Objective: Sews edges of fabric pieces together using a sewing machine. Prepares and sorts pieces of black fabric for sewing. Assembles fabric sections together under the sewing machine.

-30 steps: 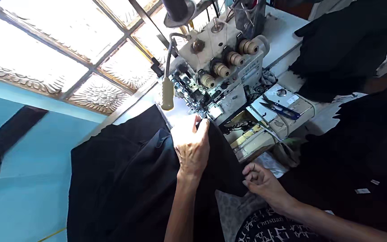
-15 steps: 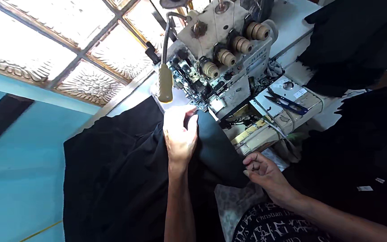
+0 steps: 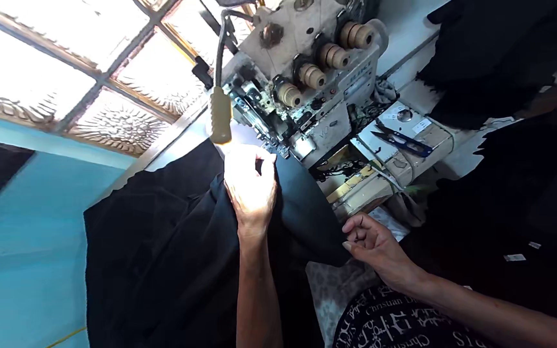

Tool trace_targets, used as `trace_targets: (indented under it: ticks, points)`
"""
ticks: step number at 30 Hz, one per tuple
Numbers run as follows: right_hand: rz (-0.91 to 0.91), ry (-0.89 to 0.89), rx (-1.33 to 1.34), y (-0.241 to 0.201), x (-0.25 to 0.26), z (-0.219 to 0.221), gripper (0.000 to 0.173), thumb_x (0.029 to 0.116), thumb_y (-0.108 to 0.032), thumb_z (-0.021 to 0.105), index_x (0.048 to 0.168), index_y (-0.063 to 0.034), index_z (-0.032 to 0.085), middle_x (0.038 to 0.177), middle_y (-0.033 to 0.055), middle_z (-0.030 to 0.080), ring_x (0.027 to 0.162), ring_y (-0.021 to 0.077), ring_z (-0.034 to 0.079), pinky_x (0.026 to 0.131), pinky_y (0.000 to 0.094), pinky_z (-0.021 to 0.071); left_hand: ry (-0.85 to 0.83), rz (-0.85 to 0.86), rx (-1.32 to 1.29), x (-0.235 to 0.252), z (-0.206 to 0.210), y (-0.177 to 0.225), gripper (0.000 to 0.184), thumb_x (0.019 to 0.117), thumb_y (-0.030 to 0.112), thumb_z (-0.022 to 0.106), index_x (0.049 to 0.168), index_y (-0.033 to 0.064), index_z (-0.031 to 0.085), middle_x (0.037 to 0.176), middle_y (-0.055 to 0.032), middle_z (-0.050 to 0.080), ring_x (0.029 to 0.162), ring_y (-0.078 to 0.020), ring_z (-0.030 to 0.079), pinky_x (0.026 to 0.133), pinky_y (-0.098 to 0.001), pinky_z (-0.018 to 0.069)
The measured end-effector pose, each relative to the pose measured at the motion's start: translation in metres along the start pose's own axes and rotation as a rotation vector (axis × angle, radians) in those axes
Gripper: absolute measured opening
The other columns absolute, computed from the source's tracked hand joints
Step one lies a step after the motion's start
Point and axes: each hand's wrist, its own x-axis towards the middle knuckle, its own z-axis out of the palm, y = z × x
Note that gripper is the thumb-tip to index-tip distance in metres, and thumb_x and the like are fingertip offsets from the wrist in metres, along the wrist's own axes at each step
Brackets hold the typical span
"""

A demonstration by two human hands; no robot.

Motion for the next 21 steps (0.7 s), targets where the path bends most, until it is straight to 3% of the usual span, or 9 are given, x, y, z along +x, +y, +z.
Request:
trace_targets:
  ticks: [4, 7, 10, 13, 15, 18, 21]
  points:
    - [-0.069, -0.003, -0.063, -0.008, 0.014, 0.006, 0.02, 0.0926, 0.006, 0.06, 0.11, -0.0018, 0.054, 0.085, -0.007, 0.063, 0.072, -0.001, 0.066, 0.07, 0.0193, 0.0598, 0.175, 0.042, 0.067, -0.002, -0.003, 0.006, 0.021, 0.1012, 0.014, 0.061, 0.102, -0.0034, 0.072, 0.11, -0.0197, 0.071, 0.112, -0.0318, 0.065, 0.101, -0.0431, 0.0484]
    - [-0.13, 0.003, -0.167, -0.009, 0.03, 0.011, 0.019, 0.0977, 0.003, 0.059, 0.116, 0.006, 0.055, 0.093, 0.0036, 0.069, 0.077, 0.004, 0.07, 0.073, 0.0238, 0.0618, 0.218, 0.044, 0.059, -0.023, -0.017, 0.026, 0.02, 0.0995, 0.01, 0.061, 0.102, -0.0065, 0.072, 0.111, -0.0222, 0.071, 0.115, -0.0329, 0.064, 0.102, -0.0436, 0.0475]
    - [-0.229, -0.009, -0.307, -0.009, 0.042, 0.016, 0.021, 0.1002, 0.0, 0.056, 0.118, 0.0105, 0.057, 0.098, 0.0128, 0.07, 0.074, 0.0093, 0.07, 0.069, 0.026, 0.061, 0.194, 0.102, -0.101, -0.056, -0.022, 0.045, 0.017, 0.0971, 0.008, 0.061, 0.094, -0.0061, 0.07, 0.099, -0.0183, 0.069, 0.106, -0.0209, 0.065, 0.096, -0.0291, 0.0499]
    - [-0.323, -0.059, -0.463, -0.012, 0.045, 0.015, 0.021, 0.1005, -0.001, 0.055, 0.117, 0.0102, 0.06, 0.098, 0.0185, 0.07, 0.076, 0.0172, 0.069, 0.071, 0.0314, 0.0583, 0.023, 0.112, -0.342, -0.089, -0.017, 0.064, 0.016, 0.1014, 0.015, 0.061, 0.096, 0.0019, 0.067, 0.103, -0.0063, 0.066, 0.108, -0.0033, 0.062, 0.097, -0.0158, 0.049]
    - [-0.358, -0.114, -0.581, -0.017, 0.043, 0.008, 0.02, 0.1015, -0.005, 0.055, 0.114, 0.0078, 0.063, 0.093, 0.0192, 0.07, 0.076, 0.022, 0.069, 0.072, 0.0359, 0.056, -0.134, 0.107, -0.491, -0.11, -0.01, 0.071, 0.019, 0.1025, 0.021, 0.061, 0.094, 0.0048, 0.065, 0.102, -0.0029, 0.065, 0.104, 0.001, 0.062, 0.092, -0.0125, 0.0502]
    - [-0.383, -0.157, -0.806, -0.034, 0.041, -0.01, 0.023, 0.1041, -0.014, 0.055, 0.108, 0.0035, 0.068, 0.079, 0.0162, 0.07, 0.069, 0.0271, 0.069, 0.067, 0.0437, 0.0553, -0.373, 0.093, -0.65, -0.139, 0.007, 0.07, 0.016, 0.0995, 0.015, 0.063, 0.09, 0.0028, 0.067, 0.097, -0.0049, 0.068, 0.1, -0.0003, 0.064, 0.092, -0.0127, 0.0515]
    - [-0.419, 0.018, -1.026, -0.055, 0.044, -0.034, 0.022, 0.1023, -0.013, 0.057, 0.106, 0.0009, 0.075, 0.09, 0.0167, 0.074, 0.081, 0.0305, 0.072, 0.074, 0.049, 0.0573, -0.517, 0.021, -0.573, -0.164, 0.021, 0.068, 0.01, 0.0895, 0.003, 0.066, 0.087, -0.0027, 0.073, 0.092, -0.0128, 0.073, 0.09, -0.0114, 0.071, 0.084, -0.0204, 0.0564]
